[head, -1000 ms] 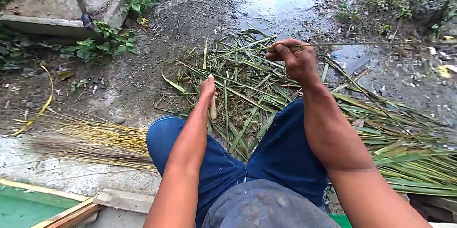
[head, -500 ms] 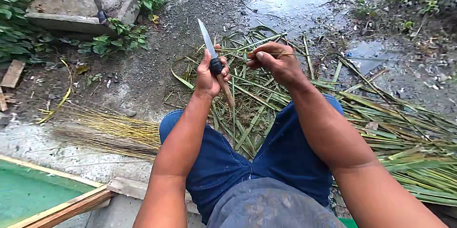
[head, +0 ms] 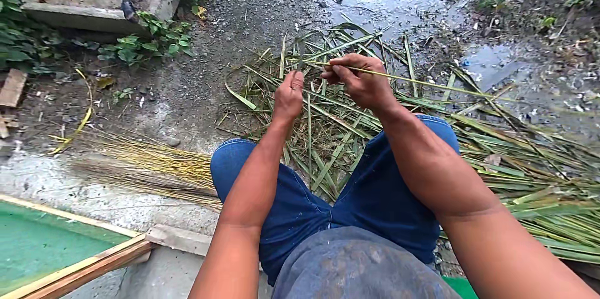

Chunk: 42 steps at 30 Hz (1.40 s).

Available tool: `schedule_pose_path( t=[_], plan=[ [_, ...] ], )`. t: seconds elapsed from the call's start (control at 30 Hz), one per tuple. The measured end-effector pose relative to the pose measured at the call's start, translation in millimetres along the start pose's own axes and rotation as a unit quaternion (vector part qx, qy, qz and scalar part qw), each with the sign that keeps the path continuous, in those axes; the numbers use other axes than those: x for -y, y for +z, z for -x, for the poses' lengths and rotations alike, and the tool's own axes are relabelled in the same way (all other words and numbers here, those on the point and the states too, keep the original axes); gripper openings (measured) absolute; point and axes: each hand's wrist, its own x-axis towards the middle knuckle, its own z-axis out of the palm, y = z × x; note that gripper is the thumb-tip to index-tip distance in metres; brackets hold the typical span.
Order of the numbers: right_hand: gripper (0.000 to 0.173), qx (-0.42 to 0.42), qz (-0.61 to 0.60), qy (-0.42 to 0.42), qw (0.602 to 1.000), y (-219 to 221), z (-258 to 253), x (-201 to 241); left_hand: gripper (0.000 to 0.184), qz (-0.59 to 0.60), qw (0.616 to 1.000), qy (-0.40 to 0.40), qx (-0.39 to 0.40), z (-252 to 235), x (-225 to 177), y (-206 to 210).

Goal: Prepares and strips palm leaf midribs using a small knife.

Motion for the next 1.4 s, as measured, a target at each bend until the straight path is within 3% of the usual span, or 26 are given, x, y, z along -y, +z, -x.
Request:
schedule_pose_path(
  t=[0.07,0.17,0.2,0.3,0.37,0.43,0.53,0.67,0.83,0.93,0.97,1.07,1.1,1.23,1.33,1.4],
  plan=[
    [0.018,-0.006,-0.006,0.018,1.0,1,0,3,0.049,0.01,0.999,-0.048,0.0,-4,1,-2],
    [0.019,-0.008,0.002,0.026,1.0,-1,-2,2,0.048,0.003,1.0,0.01,0.022,4,-13,2],
    [0.019,-0.009,-0.006,0.028,1.0,-4,-2,3,0.049,0.016,1.0,-0.01,0.024,1,-7,1],
    [0.018,-0.045,-0.051,0.052,0.996,-15,-2,11,0.051,0.132,0.966,-0.22,-0.033,-27,30,-9],
    [0.017,-0.081,-0.075,0.07,0.991,-21,-5,10,0.049,0.214,0.937,-0.265,-0.073,-32,29,-9],
    [0.018,-0.093,-0.087,0.096,0.987,-22,-6,6,0.05,0.228,0.951,-0.2,-0.051,-20,12,-4],
    [0.018,-0.064,-0.074,0.105,0.99,-15,-8,2,0.047,0.121,0.992,-0.036,0.005,4,-10,8],
    [0.018,-0.035,-0.035,0.077,0.996,0,-8,3,0.04,-0.021,0.991,0.129,0.002,17,-25,15],
    [0.018,-0.033,-0.044,0.079,0.995,-5,-6,9,0.048,-0.034,0.999,0.007,0.001,4,-19,1],
    [0.018,-0.027,-0.051,0.06,0.997,-6,-5,7,0.044,-0.058,0.992,0.108,-0.008,15,-28,5],
    [0.018,-0.022,-0.055,0.052,0.997,-7,-3,6,0.045,-0.056,0.993,0.105,-0.006,15,-25,5],
    [0.018,-0.016,-0.058,0.049,0.997,-15,-2,8,0.051,-0.032,0.998,-0.048,0.013,-2,-9,-9],
    [0.018,-0.015,-0.057,0.043,0.997,-16,-2,8,0.052,-0.034,0.997,-0.064,0.012,-4,-7,-10],
    [0.018,0.004,-0.038,0.016,0.999,-18,-1,2,0.048,-0.044,0.998,0.053,0.01,9,-24,-1],
    [0.02,0.014,-0.041,0.02,0.999,-26,0,4,0.051,0.0,0.997,-0.066,0.026,-6,-9,-7],
    [0.019,0.013,-0.039,0.019,0.999,-28,0,4,0.051,0.011,0.997,-0.075,0.024,-5,-15,-7]
  ],
)
